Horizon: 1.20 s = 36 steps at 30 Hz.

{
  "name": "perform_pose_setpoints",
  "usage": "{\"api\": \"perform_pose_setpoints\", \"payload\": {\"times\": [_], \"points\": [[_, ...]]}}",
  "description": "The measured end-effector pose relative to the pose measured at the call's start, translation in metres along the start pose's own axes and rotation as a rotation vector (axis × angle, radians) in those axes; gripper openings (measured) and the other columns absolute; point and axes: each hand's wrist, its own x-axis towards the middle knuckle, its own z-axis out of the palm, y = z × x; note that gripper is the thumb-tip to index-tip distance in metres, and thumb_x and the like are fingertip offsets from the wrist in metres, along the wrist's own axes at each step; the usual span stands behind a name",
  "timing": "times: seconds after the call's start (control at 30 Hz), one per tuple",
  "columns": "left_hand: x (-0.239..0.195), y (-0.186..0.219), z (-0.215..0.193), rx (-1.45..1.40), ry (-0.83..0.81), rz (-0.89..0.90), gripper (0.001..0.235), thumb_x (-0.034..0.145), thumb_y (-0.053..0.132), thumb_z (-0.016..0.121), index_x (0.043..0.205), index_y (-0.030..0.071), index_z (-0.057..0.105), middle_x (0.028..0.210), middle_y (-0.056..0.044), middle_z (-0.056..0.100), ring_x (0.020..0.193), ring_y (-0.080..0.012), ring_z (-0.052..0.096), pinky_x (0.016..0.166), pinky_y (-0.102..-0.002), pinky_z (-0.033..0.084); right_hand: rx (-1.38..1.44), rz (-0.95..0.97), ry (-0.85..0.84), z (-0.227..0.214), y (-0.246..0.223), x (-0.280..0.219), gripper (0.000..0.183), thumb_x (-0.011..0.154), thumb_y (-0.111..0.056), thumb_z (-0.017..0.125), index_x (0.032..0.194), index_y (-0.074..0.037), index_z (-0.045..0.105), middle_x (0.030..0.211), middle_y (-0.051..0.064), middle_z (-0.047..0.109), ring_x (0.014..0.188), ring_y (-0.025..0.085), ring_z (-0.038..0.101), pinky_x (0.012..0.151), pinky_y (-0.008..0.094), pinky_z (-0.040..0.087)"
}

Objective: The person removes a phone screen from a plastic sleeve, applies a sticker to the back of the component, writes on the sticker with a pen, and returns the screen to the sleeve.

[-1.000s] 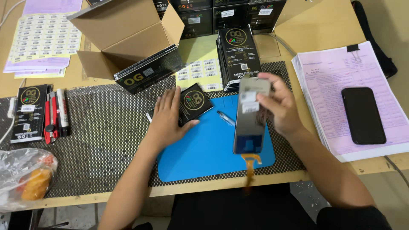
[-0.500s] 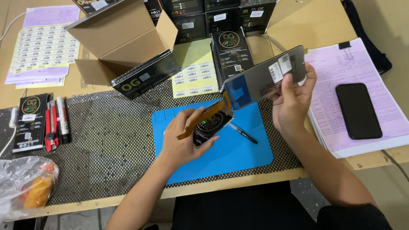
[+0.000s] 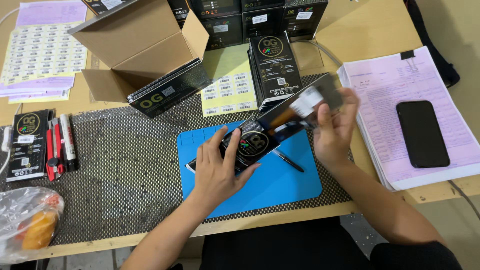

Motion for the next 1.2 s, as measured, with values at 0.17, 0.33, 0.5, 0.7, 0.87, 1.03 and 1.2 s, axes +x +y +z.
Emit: {"api": "perform_pose_setpoints", "payload": {"times": [0.17,0.33,0.5,0.7,0.87,1.03,1.2], "points": [[0.002,-0.001,0.000,0.000,-0.020,-0.028,0.086,0.079,0.041,0.087,0.148,0.004,0.052,0.131,-0.026,0.055,0.100,-0.0406,0.063,0.078,-0.046,0.050,-0.007,0.392,-0.323,0.031,-0.015,-0.027,0.040,0.102,-0.026,0.053,0.135,-0.004,0.046,0.130,0.019,0.067,0.113,0.026,0.070,0.096,0.042,0.060],[0.009,-0.008,-0.007,-0.131,-0.014,-0.053,0.091,0.075,0.039,0.090,0.148,0.003,0.050,0.133,-0.026,0.056,0.103,-0.0434,0.063,0.078,-0.048,0.050,-0.149,0.463,-0.454,0.036,-0.016,-0.047,0.045,0.093,-0.006,0.067,0.136,-0.002,0.051,0.124,0.022,0.073,0.083,0.028,0.079,0.071,0.041,0.069],[0.035,-0.018,-0.042,-0.781,-0.256,-0.463,0.040,0.099,0.010,0.061,0.135,-0.008,0.058,0.103,-0.029,0.071,0.088,-0.0467,0.073,0.068,-0.048,0.060,-0.120,0.261,-0.399,0.030,-0.034,-0.032,0.037,0.094,0.003,0.063,0.129,0.008,0.053,0.117,0.028,0.075,0.083,0.031,0.080,0.069,0.042,0.069],[0.053,-0.049,-0.051,-0.620,0.161,-0.450,0.017,0.095,0.004,0.067,0.111,0.002,0.071,0.088,-0.016,0.077,0.082,-0.0327,0.077,0.067,-0.039,0.061,-0.237,0.192,-0.496,0.027,-0.054,-0.014,0.057,0.098,-0.008,0.052,0.148,0.005,0.028,0.128,0.031,0.066,0.099,0.038,0.077,0.078,0.046,0.065],[0.076,-0.146,-0.029,0.225,0.405,-0.070,0.016,0.099,0.012,0.063,0.114,0.010,0.069,0.103,-0.007,0.067,0.088,-0.0293,0.070,0.074,-0.038,0.054,-0.190,0.194,-0.447,0.015,-0.053,-0.008,0.053,0.100,-0.013,0.049,0.146,0.005,0.029,0.122,0.030,0.066,0.093,0.034,0.076,0.073,0.041,0.061],[0.071,-0.191,0.011,0.515,-0.038,-0.146,0.018,0.094,0.020,0.065,0.112,0.020,0.064,0.089,0.000,0.062,0.079,-0.0259,0.070,0.069,-0.040,0.050,-0.202,0.183,-0.406,0.013,-0.050,-0.001,0.051,0.099,-0.010,0.053,0.144,0.002,0.034,0.120,0.028,0.067,0.090,0.031,0.076,0.071,0.036,0.060],[0.071,-0.188,0.018,0.236,-0.329,-0.415,0.046,0.109,0.053,0.034,0.127,0.016,0.056,0.102,-0.016,0.074,0.108,-0.0360,0.071,0.099,-0.051,0.043,-0.771,0.010,-0.447,0.017,-0.056,0.020,0.041,0.094,-0.017,0.068,0.133,-0.006,0.061,0.136,0.017,0.061,0.122,0.037,0.063,0.097,0.046,0.054]]}}
